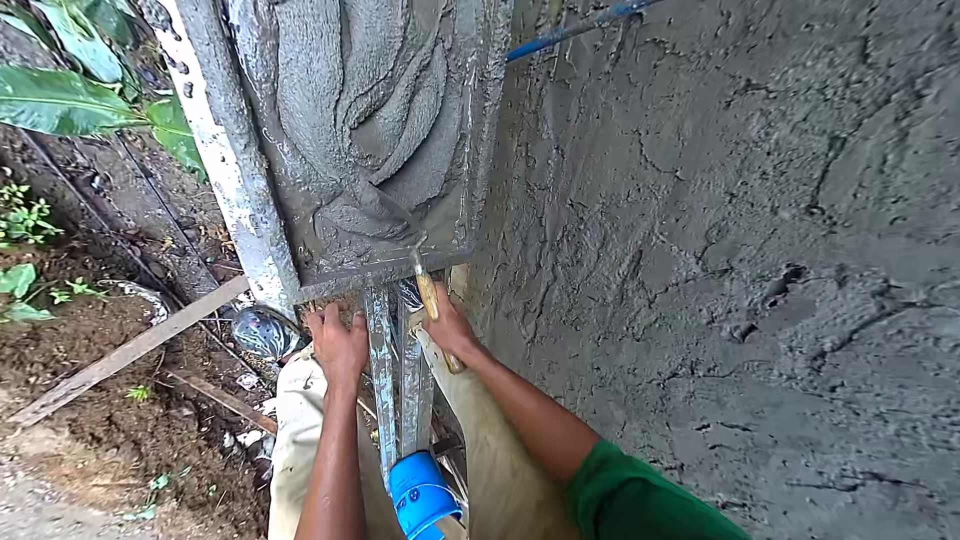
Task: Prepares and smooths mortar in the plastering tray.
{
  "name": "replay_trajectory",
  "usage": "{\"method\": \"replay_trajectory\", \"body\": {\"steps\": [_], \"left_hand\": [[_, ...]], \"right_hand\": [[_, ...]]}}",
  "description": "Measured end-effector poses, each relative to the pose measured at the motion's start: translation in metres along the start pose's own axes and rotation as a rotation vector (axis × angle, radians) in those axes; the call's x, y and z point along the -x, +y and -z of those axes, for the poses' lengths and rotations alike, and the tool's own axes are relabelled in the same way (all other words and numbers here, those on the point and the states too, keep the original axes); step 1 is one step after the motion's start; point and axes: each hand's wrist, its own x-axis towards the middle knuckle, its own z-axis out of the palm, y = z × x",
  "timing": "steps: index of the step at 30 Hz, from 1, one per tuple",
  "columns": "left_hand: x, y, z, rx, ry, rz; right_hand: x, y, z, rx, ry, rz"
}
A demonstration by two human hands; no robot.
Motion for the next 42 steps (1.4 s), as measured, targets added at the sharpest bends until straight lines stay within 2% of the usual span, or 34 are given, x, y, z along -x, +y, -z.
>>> {"method": "replay_trajectory", "body": {"steps": [3, 5, 9, 15, 18, 20, 23, 25, 27, 29, 31, 35, 38, 40, 42], "left_hand": [[0.000, -0.002, 0.001, -0.008, 0.009, 0.007], [0.000, 0.000, 0.001, -0.009, 0.006, -0.010], [-0.002, 0.001, 0.007, -0.010, 0.025, 0.001], [0.000, -0.001, 0.006, 0.020, 0.018, -0.009], [0.002, 0.001, 0.003, 0.034, -0.003, 0.003], [0.001, 0.002, 0.002, 0.037, -0.010, 0.004], [-0.002, -0.002, 0.000, 0.006, -0.020, 0.001], [-0.006, -0.008, -0.001, -0.045, -0.029, -0.025], [-0.009, -0.014, -0.003, -0.081, -0.021, -0.065], [-0.010, -0.020, -0.007, -0.100, -0.022, -0.090], [-0.011, -0.028, -0.013, -0.124, -0.013, -0.099], [-0.009, -0.045, -0.027, -0.175, 0.016, -0.121], [-0.005, -0.055, -0.035, -0.200, -0.018, -0.096], [0.000, -0.059, -0.037, -0.185, -0.037, -0.077], [0.006, -0.064, -0.033, -0.163, -0.025, -0.074]], "right_hand": [[-0.006, 0.010, 0.030, 0.066, -0.179, 0.016], [-0.032, 0.004, 0.064, 0.100, -0.216, 0.066], [-0.077, -0.044, 0.143, 0.208, -0.079, 0.157], [-0.073, -0.110, 0.225, 0.204, 0.240, 0.203], [-0.080, -0.145, 0.235, 0.141, 0.404, 0.275], [-0.099, -0.176, 0.224, 0.096, 0.455, 0.278], [-0.124, -0.200, 0.165, 0.107, 0.445, 0.282], [-0.121, -0.182, 0.109, 0.140, 0.394, 0.278], [-0.109, -0.143, 0.062, 0.212, 0.320, 0.285], [-0.089, -0.100, 0.042, 0.251, 0.212, 0.259], [-0.071, -0.058, 0.045, 0.206, 0.098, 0.259], [-0.055, 0.040, 0.041, -0.231, 0.027, 0.225], [-0.078, 0.096, 0.015, -0.553, 0.089, 0.099], [-0.102, 0.109, -0.007, -0.842, 0.075, 0.069], [-0.118, 0.099, -0.028, -1.090, -0.046, 0.062]]}}
